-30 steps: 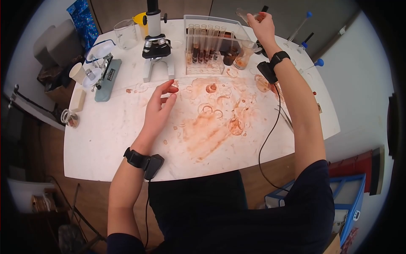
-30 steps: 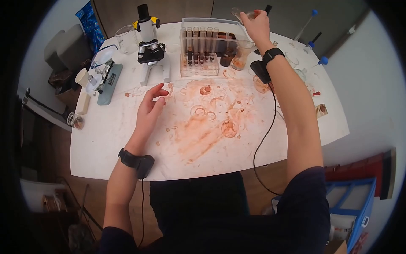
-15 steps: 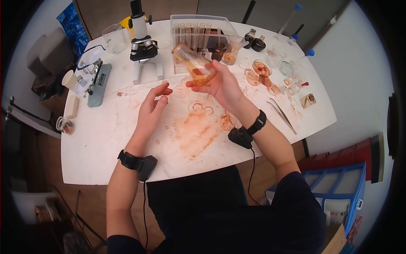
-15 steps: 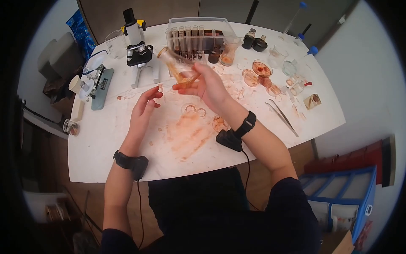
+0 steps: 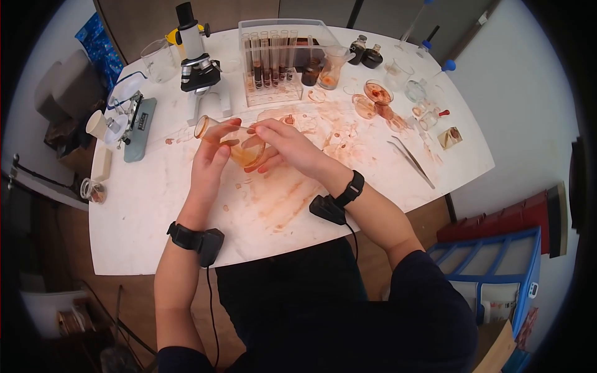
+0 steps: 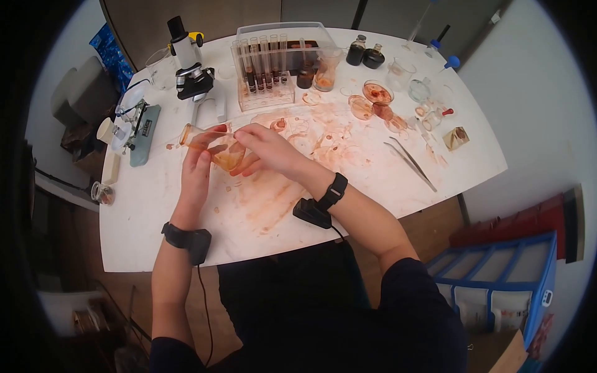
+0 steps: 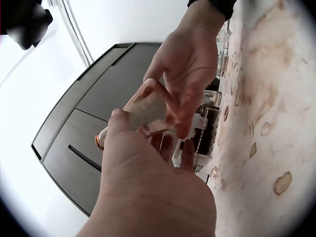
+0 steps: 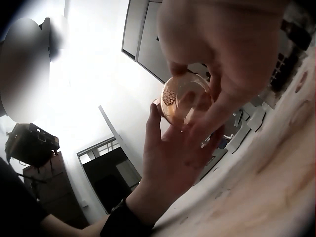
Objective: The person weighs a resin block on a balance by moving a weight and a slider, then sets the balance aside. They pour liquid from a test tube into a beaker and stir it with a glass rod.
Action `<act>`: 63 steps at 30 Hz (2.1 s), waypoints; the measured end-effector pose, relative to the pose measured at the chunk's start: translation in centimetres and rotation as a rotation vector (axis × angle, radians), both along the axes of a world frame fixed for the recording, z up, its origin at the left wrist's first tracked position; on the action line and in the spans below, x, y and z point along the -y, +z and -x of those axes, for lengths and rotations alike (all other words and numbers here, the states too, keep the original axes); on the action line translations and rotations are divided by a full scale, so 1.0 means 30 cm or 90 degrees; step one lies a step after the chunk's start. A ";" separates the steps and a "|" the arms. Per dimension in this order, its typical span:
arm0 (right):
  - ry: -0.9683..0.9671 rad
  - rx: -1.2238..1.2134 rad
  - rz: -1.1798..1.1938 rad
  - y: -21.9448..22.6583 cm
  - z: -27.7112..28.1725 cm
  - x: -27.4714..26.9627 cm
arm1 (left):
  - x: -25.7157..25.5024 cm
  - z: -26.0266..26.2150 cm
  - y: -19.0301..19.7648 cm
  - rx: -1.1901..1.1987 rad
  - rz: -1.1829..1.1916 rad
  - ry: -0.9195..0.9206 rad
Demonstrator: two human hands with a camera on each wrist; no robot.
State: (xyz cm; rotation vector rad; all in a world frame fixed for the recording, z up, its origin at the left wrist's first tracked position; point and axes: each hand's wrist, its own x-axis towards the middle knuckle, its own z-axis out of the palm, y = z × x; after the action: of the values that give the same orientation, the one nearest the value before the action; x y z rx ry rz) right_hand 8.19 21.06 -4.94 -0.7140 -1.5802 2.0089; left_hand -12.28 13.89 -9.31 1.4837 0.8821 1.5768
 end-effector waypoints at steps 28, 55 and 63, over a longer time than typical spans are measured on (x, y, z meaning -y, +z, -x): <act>-0.454 0.804 -0.815 0.166 -0.296 -0.704 | 0.000 -0.013 -0.018 -0.170 0.094 0.136; -0.724 0.323 -0.483 0.016 -0.406 -0.757 | -0.001 -0.009 -0.004 -0.184 0.106 0.158; -0.567 0.364 -0.488 0.039 -0.336 -0.679 | 0.004 -0.009 0.034 -0.263 -0.090 0.203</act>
State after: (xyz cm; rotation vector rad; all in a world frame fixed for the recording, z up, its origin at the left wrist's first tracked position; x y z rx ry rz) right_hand 18.27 41.43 -3.76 -1.3841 -1.6843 0.5172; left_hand -12.01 13.78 -8.28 1.8835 1.3177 1.6066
